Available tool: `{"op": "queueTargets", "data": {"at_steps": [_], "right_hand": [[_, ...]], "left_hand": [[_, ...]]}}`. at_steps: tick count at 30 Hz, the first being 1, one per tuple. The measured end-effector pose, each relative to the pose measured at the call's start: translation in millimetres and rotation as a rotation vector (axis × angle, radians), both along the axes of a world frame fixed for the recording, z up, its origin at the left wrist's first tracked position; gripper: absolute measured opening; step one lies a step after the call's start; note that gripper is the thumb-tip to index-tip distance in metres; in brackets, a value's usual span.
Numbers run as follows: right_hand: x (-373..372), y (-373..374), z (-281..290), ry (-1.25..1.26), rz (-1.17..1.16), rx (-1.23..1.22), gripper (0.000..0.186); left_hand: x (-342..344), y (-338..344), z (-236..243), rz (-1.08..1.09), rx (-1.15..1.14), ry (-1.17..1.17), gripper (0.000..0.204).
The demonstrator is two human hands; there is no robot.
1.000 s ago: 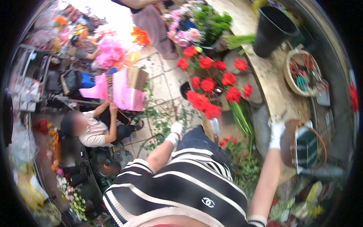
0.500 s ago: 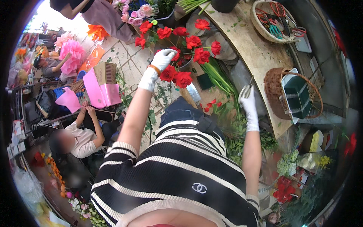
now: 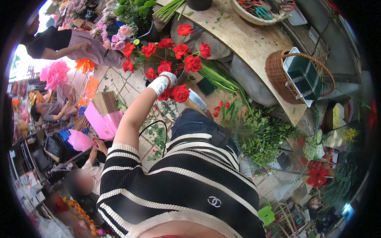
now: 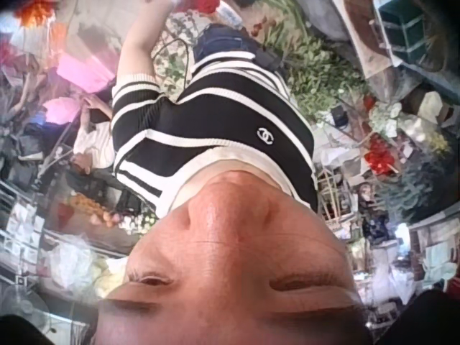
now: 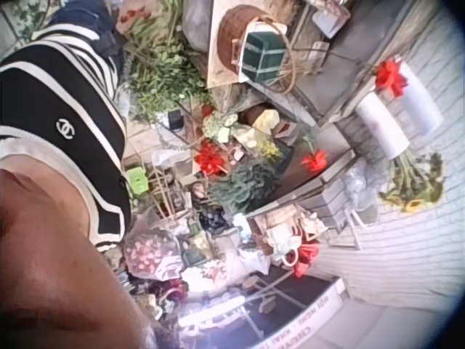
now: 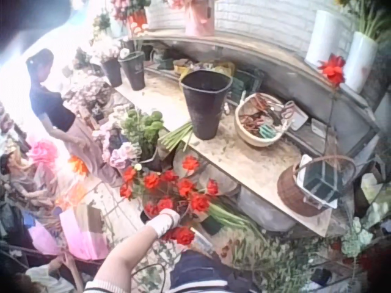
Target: The person prepares roses by using shears to trim leaves and stems, and then places the individual flowers into a basket containing floral foam.
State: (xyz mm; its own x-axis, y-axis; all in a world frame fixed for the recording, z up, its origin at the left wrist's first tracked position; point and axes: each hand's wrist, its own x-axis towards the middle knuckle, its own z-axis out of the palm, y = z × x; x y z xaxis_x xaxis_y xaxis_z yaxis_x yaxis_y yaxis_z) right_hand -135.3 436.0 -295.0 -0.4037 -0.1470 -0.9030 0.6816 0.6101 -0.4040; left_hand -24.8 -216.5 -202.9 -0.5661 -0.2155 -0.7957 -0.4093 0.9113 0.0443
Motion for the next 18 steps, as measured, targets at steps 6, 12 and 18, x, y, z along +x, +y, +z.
{"op": "queueTargets", "data": {"at_steps": [6,12,18], "right_hand": [[-8.0,-48.0,75.4,0.020,0.005,0.032,0.040],[-16.1,-57.8,38.8,0.090,0.072,-0.033,0.067],[-19.7,-80.8,63.8,0.117,0.072,-0.003,0.053]], "left_hand": [[79.0,-44.4,-65.0,0.841,0.436,0.841,0.020],[79.9,-45.5,-25.7,1.566,1.468,1.342,0.031],[84.4,-42.2,-27.7,1.319,1.164,1.312,0.029]]}}
